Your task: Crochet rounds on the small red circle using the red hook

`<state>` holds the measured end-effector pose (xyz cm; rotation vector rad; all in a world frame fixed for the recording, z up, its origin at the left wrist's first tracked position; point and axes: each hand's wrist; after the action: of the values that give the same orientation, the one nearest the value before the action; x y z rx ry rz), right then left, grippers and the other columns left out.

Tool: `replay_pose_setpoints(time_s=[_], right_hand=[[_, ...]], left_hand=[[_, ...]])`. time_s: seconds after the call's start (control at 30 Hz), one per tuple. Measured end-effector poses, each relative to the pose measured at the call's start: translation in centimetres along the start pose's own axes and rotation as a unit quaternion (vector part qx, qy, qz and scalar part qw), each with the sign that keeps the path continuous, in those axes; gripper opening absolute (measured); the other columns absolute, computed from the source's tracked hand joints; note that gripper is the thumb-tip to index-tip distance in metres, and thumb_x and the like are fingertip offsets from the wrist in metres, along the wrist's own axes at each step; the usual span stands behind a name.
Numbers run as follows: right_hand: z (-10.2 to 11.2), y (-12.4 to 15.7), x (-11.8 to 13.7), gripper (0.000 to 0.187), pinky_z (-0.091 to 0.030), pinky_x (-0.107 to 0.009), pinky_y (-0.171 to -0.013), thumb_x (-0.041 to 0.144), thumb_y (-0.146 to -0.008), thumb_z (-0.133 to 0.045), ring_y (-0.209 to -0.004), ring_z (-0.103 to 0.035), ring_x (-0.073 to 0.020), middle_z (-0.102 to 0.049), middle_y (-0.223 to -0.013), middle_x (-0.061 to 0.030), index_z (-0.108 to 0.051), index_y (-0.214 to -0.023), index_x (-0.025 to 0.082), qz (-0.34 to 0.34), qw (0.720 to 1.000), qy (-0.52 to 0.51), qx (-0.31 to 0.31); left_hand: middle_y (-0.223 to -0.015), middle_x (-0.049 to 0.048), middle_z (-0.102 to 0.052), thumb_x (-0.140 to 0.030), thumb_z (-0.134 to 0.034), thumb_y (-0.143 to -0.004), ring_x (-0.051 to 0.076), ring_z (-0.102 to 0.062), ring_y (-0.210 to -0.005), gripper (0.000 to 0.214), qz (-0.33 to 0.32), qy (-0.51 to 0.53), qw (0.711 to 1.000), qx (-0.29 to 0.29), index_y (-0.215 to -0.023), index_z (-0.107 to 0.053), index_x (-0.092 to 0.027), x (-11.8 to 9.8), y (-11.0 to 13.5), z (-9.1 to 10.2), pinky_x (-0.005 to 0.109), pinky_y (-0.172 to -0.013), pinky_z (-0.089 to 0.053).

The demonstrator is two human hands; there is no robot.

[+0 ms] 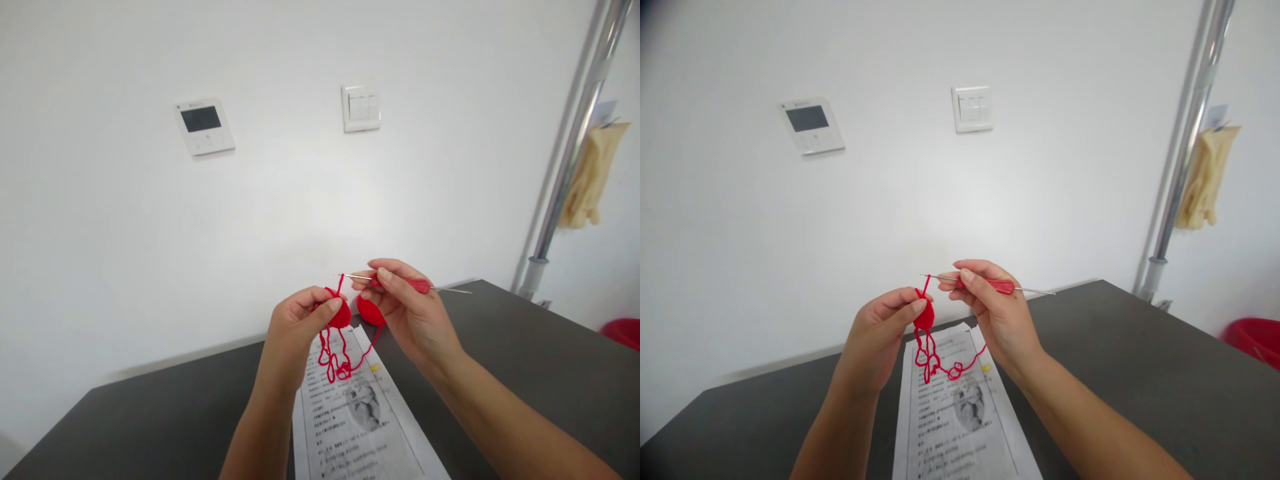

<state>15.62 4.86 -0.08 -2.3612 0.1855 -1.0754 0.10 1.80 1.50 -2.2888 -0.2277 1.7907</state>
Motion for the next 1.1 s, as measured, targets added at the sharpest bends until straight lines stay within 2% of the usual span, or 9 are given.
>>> replay_pose_setpoints(time_s=[0.27, 0.43, 0.73, 0.8, 0.83, 0.87, 0.9, 1.03, 1.1], right_hand=[[0.0, 0.1, 1.0, 0.008, -0.061, -0.027, -0.071, 0.028, -0.083, -0.073, -0.081, -0.075, -0.0165, -0.080, -0.085, -0.0028, -0.076, -0.082, 0.021, 0.047, 0.981, 0.184, 0.036], [0.2, -0.3, 1.8, 0.016, -0.058, -0.026, -0.067, 0.034, -0.085, -0.069, -0.080, -0.074, -0.0166, -0.078, -0.081, -0.0036, -0.073, -0.081, 0.018, 0.015, 0.967, 0.249, 0.053], [1.1, -1.1, 0.7, 0.040, -0.048, -0.023, -0.055, 0.051, -0.090, -0.056, -0.052, -0.059, -0.0112, -0.064, -0.056, 0.0007, -0.058, -0.066, 0.019, -0.030, 0.948, 0.314, 0.052], [1.7, -1.5, 0.2, 0.051, -0.045, -0.025, -0.054, 0.055, -0.097, -0.040, -0.047, -0.054, -0.0117, -0.054, -0.047, 0.0019, -0.052, -0.062, 0.020, -0.068, 0.889, 0.447, 0.068], [2.0, -1.7, -0.3, 0.057, -0.044, -0.026, -0.054, 0.055, -0.100, -0.032, -0.046, -0.054, -0.0127, -0.051, -0.045, 0.0013, -0.050, -0.059, 0.020, -0.101, 0.834, 0.536, 0.087], [2.4, -2.0, -0.9, 0.060, -0.045, -0.027, -0.058, 0.054, -0.102, -0.025, -0.051, -0.059, -0.0146, -0.054, -0.049, -0.0010, -0.051, -0.059, 0.020, -0.149, 0.747, 0.635, 0.128], [2.7, -2.2, -1.6, 0.059, -0.046, -0.029, -0.059, 0.055, -0.100, -0.034, -0.056, -0.063, -0.0187, -0.058, -0.051, -0.0043, -0.053, -0.058, 0.019, -0.179, 0.708, 0.668, 0.146], [4.1, -2.6, -5.6, 0.046, -0.051, -0.038, -0.074, 0.050, -0.089, -0.064, -0.083, -0.072, -0.0320, -0.071, -0.072, -0.0155, -0.062, -0.061, 0.015, -0.255, 0.625, 0.710, 0.203], [4.8, -2.7, -7.3, 0.038, -0.054, -0.039, -0.078, 0.046, -0.089, -0.067, -0.085, -0.072, -0.0269, -0.073, -0.081, -0.0127, -0.067, -0.073, 0.012, -0.290, 0.598, 0.709, 0.235]], left_hand=[[-0.050, -0.0028, -0.058, -0.023, -0.075, -0.062, 0.010, -0.046, -0.049, 0.016, -0.023, -0.032, 0.998, -0.046, -0.056, -0.061, -0.017, 0.6, -0.3, -0.7, 0.025, -0.051, -0.035], [-0.048, -0.0036, -0.056, -0.024, -0.073, -0.061, 0.010, -0.045, -0.049, 0.017, -0.042, -0.066, 0.993, -0.083, -0.054, -0.060, -0.018, 0.8, -0.9, -0.2, 0.025, -0.053, -0.034], [-0.054, -0.0024, -0.060, -0.026, -0.076, -0.058, 0.012, -0.049, -0.055, 0.015, -0.074, -0.089, 0.983, -0.140, -0.057, -0.064, -0.017, 1.0, -2.2, 1.8, 0.027, -0.059, -0.037], [-0.056, -0.0025, -0.061, -0.027, -0.076, -0.058, 0.012, -0.051, -0.058, 0.015, -0.091, -0.088, 0.978, -0.168, -0.059, -0.064, -0.018, 1.2, -2.7, 2.5, 0.027, -0.063, -0.039], [-0.057, -0.0025, -0.061, -0.028, -0.075, -0.058, 0.012, -0.051, -0.058, 0.016, -0.097, -0.087, 0.975, -0.178, -0.059, -0.063, -0.018, 1.2, -2.9, 2.8, 0.027, -0.064, -0.039], [-0.058, -0.0023, -0.061, -0.028, -0.075, -0.059, 0.013, -0.051, -0.059, 0.016, -0.099, -0.089, 0.974, -0.183, -0.059, -0.062, -0.018, 1.3, -3.0, 3.1, 0.027, -0.064, -0.039], [-0.058, -0.0020, -0.062, -0.028, -0.075, -0.059, 0.013, -0.052, -0.059, 0.016, -0.100, -0.092, 0.974, -0.184, -0.058, -0.063, -0.018, 1.3, -3.1, 3.3, 0.028, -0.064, -0.039], [-0.057, -0.0007, -0.062, -0.026, -0.077, -0.058, 0.014, -0.053, -0.060, 0.014, -0.092, -0.112, 0.975, -0.171, -0.058, -0.066, -0.017, 1.2, -3.2, 3.4, 0.028, -0.066, -0.040], [-0.057, -0.0008, -0.062, -0.026, -0.076, -0.059, 0.014, -0.052, -0.060, 0.014, -0.091, -0.118, 0.975, -0.165, -0.057, -0.066, -0.017, 1.0, -3.1, 3.3, 0.029, -0.066, -0.040]])
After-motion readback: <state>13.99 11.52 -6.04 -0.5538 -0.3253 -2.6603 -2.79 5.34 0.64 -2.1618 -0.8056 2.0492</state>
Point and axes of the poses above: each hand's wrist, its own y-axis away from the middle knuckle, its own z-axis out of the back of the hand, x = y × z
